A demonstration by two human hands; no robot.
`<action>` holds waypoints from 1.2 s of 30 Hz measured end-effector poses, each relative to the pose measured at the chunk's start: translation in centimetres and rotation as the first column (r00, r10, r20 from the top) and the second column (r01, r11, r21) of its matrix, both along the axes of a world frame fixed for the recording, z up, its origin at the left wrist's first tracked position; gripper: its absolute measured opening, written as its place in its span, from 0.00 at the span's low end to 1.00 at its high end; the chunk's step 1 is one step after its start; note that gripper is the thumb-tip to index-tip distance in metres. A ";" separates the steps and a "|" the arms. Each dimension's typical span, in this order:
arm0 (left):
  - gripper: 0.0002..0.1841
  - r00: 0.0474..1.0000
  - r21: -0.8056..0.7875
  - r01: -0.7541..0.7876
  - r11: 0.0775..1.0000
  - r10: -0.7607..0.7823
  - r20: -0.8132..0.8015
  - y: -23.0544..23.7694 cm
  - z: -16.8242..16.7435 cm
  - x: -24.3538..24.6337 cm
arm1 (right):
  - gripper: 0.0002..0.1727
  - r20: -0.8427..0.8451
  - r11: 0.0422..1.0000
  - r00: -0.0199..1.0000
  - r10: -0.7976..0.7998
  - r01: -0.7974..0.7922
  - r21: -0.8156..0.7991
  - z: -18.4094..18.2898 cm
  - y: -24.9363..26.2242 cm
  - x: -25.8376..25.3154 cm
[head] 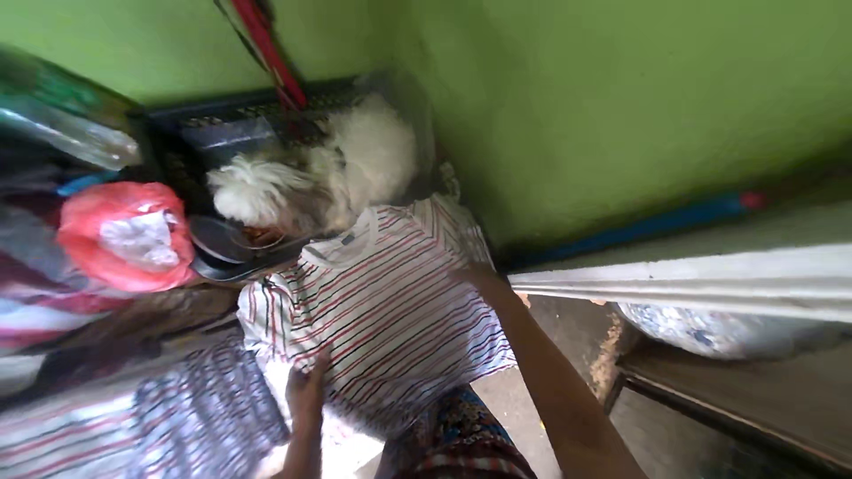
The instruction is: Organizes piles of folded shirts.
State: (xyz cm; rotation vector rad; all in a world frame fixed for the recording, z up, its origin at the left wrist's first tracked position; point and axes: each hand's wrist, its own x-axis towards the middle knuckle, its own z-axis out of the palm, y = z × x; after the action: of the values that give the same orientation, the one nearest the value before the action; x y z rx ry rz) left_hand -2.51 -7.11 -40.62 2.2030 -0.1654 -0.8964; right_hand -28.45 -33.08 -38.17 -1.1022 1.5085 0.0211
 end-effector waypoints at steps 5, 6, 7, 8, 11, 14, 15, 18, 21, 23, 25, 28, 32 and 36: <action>0.22 0.994 0.053 -0.078 0.996 0.082 -0.071 -1.7 0.9 0.6 | 0.38 -0.004 0.996 0.996 -0.086 0.086 0.002 1.4 0.3 0.7; 0.23 0.991 0.044 -0.101 0.994 0.105 -0.089 -1.9 1.4 0.5 | 0.36 0.019 0.990 0.990 -0.141 0.141 -0.016 1.5 0.6 0.7; 0.23 0.986 0.028 -0.130 0.991 0.132 -0.098 -2.0 1.7 0.4 | 0.35 0.054 0.980 0.979 -0.198 0.200 -0.023 1.2 0.9 0.7; 0.24 0.980 -0.003 -0.166 0.986 0.165 -0.114 -1.9 1.8 0.4 | 0.34 0.091 0.970 0.966 -0.243 0.245 -0.007 1.1 1.0 0.7; 0.25 0.957 -0.123 -0.255 0.959 0.232 -0.171 -1.5 1.7 0.2 | 0.32 0.184 0.955 0.937 -0.296 0.289 0.066 0.8 1.2 0.4; 0.22 0.944 -0.208 -0.313 0.927 0.280 -0.173 -1.3 1.9 -0.4 | 0.25 0.189 0.958 0.942 -0.278 0.260 0.118 0.2 0.6 -0.1; 0.20 0.942 -0.222 -0.325 0.919 0.293 -0.166 -1.2 1.9 -0.5 | 0.28 0.161 0.971 0.960 -0.228 0.213 0.107 -0.1 0.2 -0.4; 0.17 0.935 -0.238 -0.350 0.906 0.324 -0.143 -1.0 1.6 -0.6 | 0.34 0.043 0.997 0.998 -0.046 0.048 -0.057 0.4 -0.4 -0.4; 0.21 0.922 -0.146 -0.384 0.912 0.370 -0.112 -0.3 0.5 -0.5 | 0.38 -0.076 0.970 0.990 0.120 -0.133 -0.202 2.9 1.4 1.5; 0.24 0.932 -0.093 -0.358 0.929 0.350 -0.096 0.2 -0.7 -0.1 | 0.36 -0.173 0.911 0.944 0.282 -0.319 -0.262 3.4 3.8 3.1; 0.25 0.943 -0.056 -0.327 0.944 0.321 -0.088 0.3 -1.6 0.2 | 0.33 -0.243 0.827 0.874 0.420 -0.479 -0.295 2.7 6.1 4.5; 0.28 0.964 0.018 -0.260 0.965 0.261 -0.056 0.1 -1.4 0.4 | 0.32 -0.264 0.769 0.805 0.531 -0.589 -0.250 1.8 7.3 5.9; 0.26 0.976 0.056 -0.218 0.974 0.219 -0.012 0.8 -0.9 0.1 | 0.32 -0.194 0.866 0.905 0.379 -0.421 -0.269 1.3 7.3 5.2; 0.18 0.975 -0.025 -0.218 0.976 0.217 -0.055 1.4 0.5 -0.2 | 0.35 0.000 0.997 0.997 0.074 -0.074 -0.025 2.6 5.5 2.3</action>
State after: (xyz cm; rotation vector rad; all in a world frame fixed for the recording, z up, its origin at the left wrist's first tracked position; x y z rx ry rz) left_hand -2.68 -5.71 -40.09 2.1182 0.0858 -0.8224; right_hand -26.14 -27.61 -35.62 -1.1775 1.4705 0.0532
